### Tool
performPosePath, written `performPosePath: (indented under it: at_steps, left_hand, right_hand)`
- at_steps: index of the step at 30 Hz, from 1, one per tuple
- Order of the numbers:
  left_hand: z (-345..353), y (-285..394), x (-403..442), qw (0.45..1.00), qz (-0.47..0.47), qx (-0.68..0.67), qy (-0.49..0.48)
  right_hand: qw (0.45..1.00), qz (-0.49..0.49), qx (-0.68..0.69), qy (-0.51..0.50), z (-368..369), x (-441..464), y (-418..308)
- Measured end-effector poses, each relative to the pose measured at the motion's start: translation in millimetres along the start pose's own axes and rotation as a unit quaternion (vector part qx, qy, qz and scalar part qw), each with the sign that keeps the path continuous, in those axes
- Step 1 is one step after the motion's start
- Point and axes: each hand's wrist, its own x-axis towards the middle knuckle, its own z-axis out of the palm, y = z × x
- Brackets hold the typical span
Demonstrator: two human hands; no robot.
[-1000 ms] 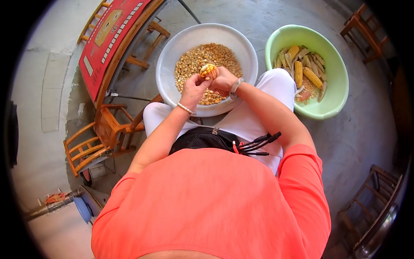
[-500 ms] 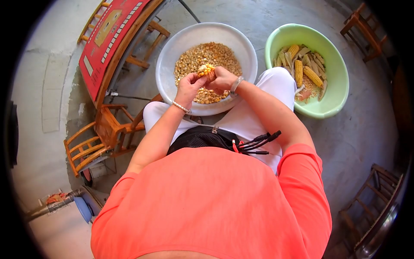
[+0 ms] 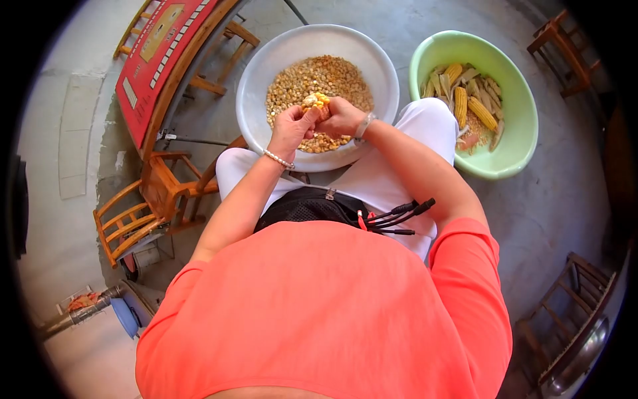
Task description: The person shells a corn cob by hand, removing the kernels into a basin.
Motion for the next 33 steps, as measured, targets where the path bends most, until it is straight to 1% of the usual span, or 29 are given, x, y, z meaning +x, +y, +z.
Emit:
performPosePath:
  at_steps: [5,10,17,20,22,26,31,33]
  left_hand:
    - [2,-6,3,0.999,0.046,0.011,0.014]
    - [2,-11,5,0.998,0.058,0.030,0.015]
    - [1,-10,4,0.997,0.065,0.050,0.011]
    - [-1,-15,8,0.993,0.077,0.092,0.011]
    - [-1,-9,5,0.993,0.063,0.100,0.006]
    - [-2,-8,2,0.994,0.055,0.092,-0.010]
    - [-5,-13,2,0.999,0.027,0.029,-0.025]
    - [-9,-16,3,1.000,-0.002,-0.013,-0.019]
  right_hand:
    - [1.000,-0.012,-0.024,-0.007,-1,2,2]
    - [1.000,-0.002,-0.010,-0.018,-3,3,3]
    - [0.999,-0.005,-0.035,-0.007,-4,4,4]
    - [0.999,-0.009,-0.046,0.001,-4,3,2]
    - [0.999,-0.021,-0.048,0.005,-4,3,2]
    - [0.999,-0.006,-0.041,-0.001,-7,3,3]
    - [0.997,0.044,-0.052,-0.023,-15,8,9]
    - [0.998,0.013,-0.068,-0.009,-13,8,10]
